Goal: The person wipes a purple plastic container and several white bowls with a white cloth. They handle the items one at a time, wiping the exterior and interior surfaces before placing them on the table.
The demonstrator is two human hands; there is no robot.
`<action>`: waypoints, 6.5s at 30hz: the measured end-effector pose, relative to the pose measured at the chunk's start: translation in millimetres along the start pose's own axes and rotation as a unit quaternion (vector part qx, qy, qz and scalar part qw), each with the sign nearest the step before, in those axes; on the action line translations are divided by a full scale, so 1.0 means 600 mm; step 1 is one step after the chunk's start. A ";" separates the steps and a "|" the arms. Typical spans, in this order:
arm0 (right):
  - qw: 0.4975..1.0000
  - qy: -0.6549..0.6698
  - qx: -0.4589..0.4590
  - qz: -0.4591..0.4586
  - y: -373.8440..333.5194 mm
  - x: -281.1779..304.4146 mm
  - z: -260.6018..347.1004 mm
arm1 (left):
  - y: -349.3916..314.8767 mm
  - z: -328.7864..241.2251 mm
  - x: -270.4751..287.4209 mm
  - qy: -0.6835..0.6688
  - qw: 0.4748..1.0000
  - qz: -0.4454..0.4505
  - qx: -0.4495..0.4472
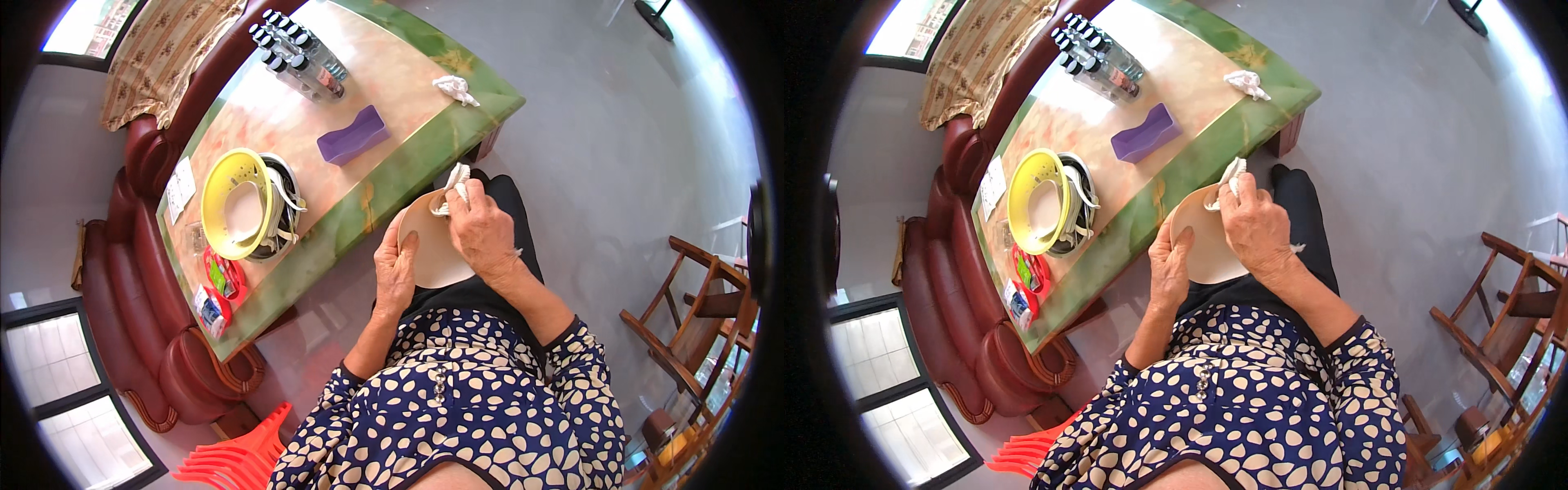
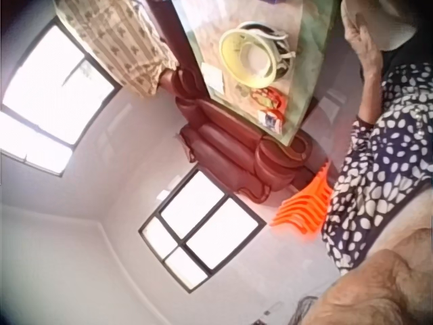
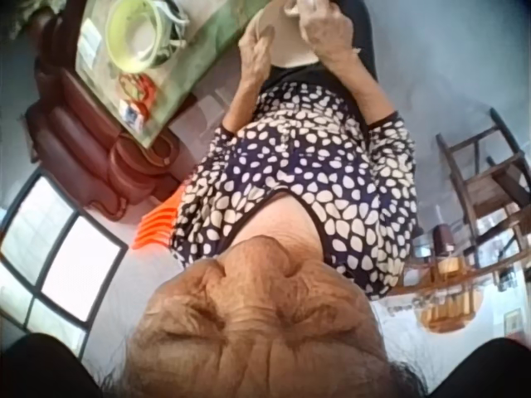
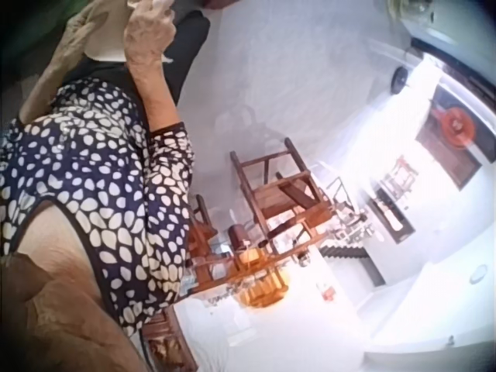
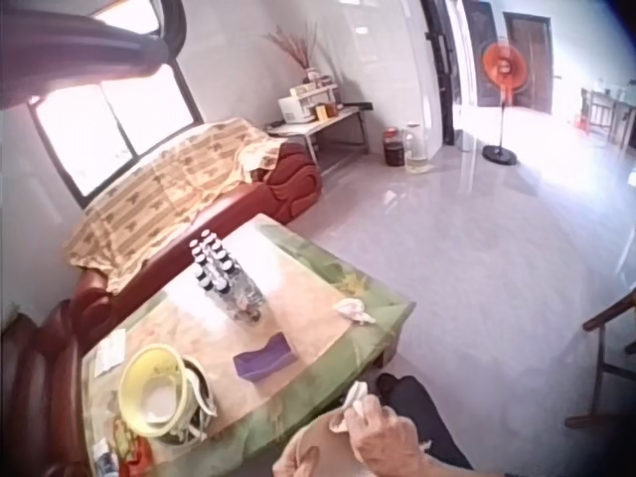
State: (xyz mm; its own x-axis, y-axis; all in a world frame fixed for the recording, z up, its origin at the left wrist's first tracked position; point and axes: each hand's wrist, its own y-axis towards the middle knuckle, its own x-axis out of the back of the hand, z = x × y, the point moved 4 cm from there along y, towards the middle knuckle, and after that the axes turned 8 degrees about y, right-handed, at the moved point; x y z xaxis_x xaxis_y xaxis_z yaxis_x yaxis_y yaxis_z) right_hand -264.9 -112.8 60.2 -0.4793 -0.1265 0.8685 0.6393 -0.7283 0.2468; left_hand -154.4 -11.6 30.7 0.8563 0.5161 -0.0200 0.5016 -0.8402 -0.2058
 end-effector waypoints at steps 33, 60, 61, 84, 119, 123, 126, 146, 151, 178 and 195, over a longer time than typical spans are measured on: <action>0.775 0.585 -0.209 0.117 -0.012 -0.068 -0.004 | 0.022 -0.011 0.113 -0.005 0.971 -0.233 -0.047; 0.707 0.569 -0.389 0.159 -0.135 -0.163 -0.151 | 0.378 0.004 0.258 0.052 0.971 -0.206 -0.106; 0.673 0.597 -0.408 0.155 -0.131 -0.163 -0.149 | 0.385 0.012 0.257 0.051 0.972 -0.203 -0.106; 0.645 0.602 -0.437 0.175 -0.096 -0.167 -0.142 | 0.423 0.105 0.258 0.059 0.959 -0.252 -0.118; 0.704 0.581 -0.378 0.155 -0.119 -0.166 -0.138 | 0.203 0.004 0.584 0.569 0.736 -0.329 0.161; 0.699 0.587 -0.380 0.150 -0.117 -0.159 -0.132 | 0.202 0.020 0.592 0.584 0.727 -0.337 0.132; 0.702 0.592 -0.370 0.143 -0.120 -0.157 -0.134 | 0.199 0.026 0.596 0.577 0.730 -0.338 0.139; 0.686 0.615 -0.369 0.128 -0.130 -0.152 -0.144 | 0.185 0.010 0.527 0.669 0.637 -0.383 -0.001; 0.681 0.619 -0.368 0.137 -0.130 -0.157 -0.144 | 0.157 -0.045 0.543 0.613 0.613 -0.493 -0.072; 0.916 0.285 0.091 -0.266 0.064 0.071 0.067 | 0.013 -0.074 -0.008 -0.246 0.964 0.098 0.005; 0.934 0.246 0.238 -0.106 0.055 0.082 0.098 | -0.033 -0.055 0.003 0.052 0.991 -0.013 -0.119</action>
State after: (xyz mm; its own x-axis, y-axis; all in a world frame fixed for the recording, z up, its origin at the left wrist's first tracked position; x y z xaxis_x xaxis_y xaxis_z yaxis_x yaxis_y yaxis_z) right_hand -232.3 -103.5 136.3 -0.7681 -0.3935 0.5051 0.6381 -0.4049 0.6549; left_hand -158.9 0.3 67.1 0.8446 0.5285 0.0857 0.5278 -0.8487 0.0325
